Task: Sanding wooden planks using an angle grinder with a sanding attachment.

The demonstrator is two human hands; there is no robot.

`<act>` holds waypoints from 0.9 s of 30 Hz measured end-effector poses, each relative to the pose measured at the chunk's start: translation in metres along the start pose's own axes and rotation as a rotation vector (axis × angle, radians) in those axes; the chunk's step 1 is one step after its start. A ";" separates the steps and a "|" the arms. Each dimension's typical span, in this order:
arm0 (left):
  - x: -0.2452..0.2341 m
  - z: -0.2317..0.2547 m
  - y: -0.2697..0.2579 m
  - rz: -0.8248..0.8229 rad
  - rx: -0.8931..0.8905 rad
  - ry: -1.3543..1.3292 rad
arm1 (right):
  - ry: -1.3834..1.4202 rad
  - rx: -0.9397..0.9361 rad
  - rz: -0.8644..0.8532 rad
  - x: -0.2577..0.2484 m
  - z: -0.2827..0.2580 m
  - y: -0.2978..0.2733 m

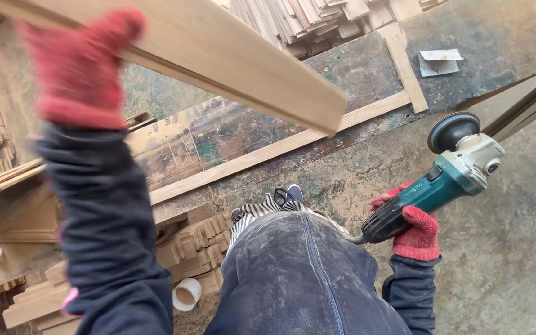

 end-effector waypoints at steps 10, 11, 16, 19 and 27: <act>0.057 -0.205 -0.175 0.779 -0.816 -0.179 | -0.008 0.000 -0.017 -0.007 -0.001 0.004; 0.060 -0.216 -0.186 0.872 -0.759 -0.355 | -0.010 0.008 -0.025 -0.006 0.000 0.005; 0.059 -0.357 -0.254 1.082 -0.770 -0.579 | -0.018 0.043 -0.046 -0.008 0.002 0.011; 0.064 -0.376 -0.266 1.073 -0.836 -0.521 | -0.086 0.053 -0.062 -0.006 -0.003 0.011; 0.107 -0.306 -0.291 0.813 -1.156 -0.282 | -0.167 0.274 -0.226 0.025 0.000 -0.011</act>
Point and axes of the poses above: each hand's wrist, its own y-axis towards the middle knuckle, its own x-axis out of the palm, z = x × y, the point moved 9 cm from there along y, towards the middle knuckle, and after that the axes turned 2 degrees about x, right-handed, at the moved point
